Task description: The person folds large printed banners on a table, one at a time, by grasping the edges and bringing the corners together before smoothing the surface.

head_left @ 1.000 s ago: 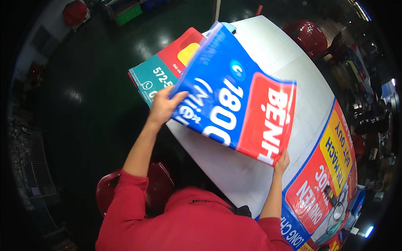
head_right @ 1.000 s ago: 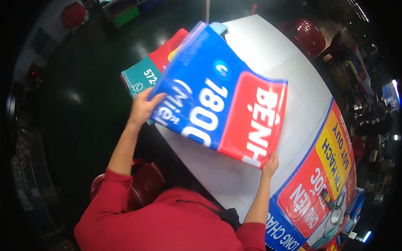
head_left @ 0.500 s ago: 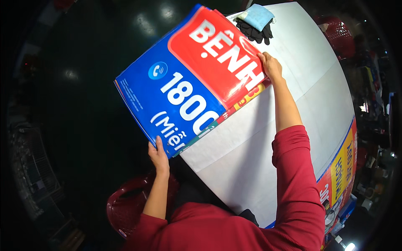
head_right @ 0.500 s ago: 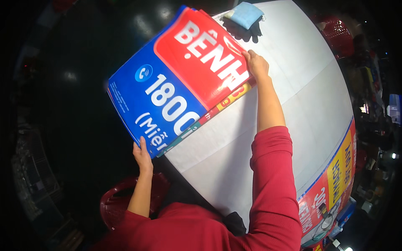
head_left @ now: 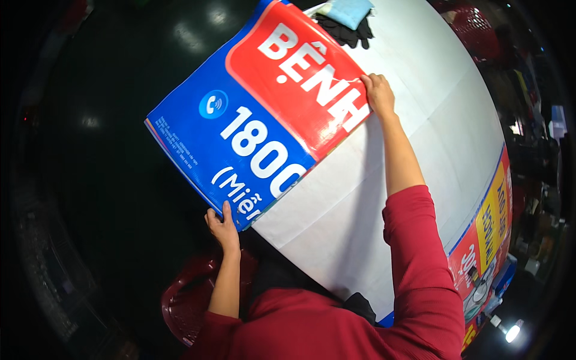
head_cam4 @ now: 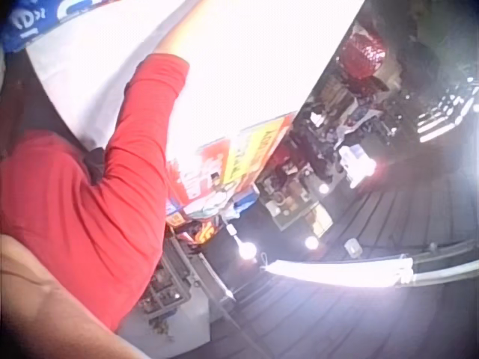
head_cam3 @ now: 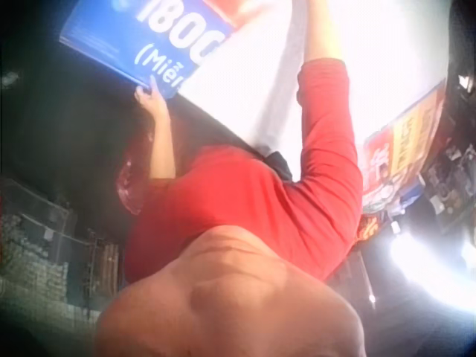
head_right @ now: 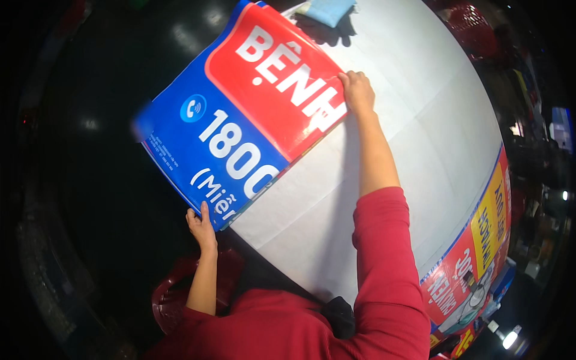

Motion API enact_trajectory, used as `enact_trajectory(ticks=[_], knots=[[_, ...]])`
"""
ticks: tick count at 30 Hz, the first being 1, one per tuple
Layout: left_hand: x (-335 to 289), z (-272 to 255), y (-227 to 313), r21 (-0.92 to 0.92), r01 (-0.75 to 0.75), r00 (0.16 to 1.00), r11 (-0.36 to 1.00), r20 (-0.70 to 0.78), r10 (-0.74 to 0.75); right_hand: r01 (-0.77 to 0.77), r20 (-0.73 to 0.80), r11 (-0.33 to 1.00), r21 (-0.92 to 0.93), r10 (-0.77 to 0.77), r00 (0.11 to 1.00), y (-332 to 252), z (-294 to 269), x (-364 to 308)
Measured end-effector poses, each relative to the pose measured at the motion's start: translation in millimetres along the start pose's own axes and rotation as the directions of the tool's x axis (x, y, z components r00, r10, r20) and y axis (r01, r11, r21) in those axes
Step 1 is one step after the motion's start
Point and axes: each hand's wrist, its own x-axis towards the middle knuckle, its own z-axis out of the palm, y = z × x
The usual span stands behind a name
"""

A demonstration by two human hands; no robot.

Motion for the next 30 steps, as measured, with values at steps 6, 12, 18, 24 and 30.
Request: enact_trajectory(ticks=[6,12,18,24,30], knots=[[6,24,20,-0.323,0.118,0.991,0.939,0.105,-0.088,0.019,0.077,1.000,-0.004,-0.018,0.997,10,10,44],[1,17,1,0.140,-0.119,0.989,0.983,-0.069,0.129,-0.113,-0.067,0.963,0.246,0.133,0.989,54,-77,-53],[-37,32,118,0.277,-0.576,0.735,0.769,-0.237,0.636,-0.443,-0.097,0.865,0.236,0.475,0.875,188,-220,-302],[-202,121,195,-0.286,-0.732,0.670,0.618,-0.136,0.730,-0.749,-0.449,0.592,0.299,0.779,0.437,329,-336,-608],[-480,187,196,-0.570,-0.378,0.618,0.730,0.431,0.657,-0.937,-0.415,0.190,0.294,0.908,0.054,381,-423,-802]])
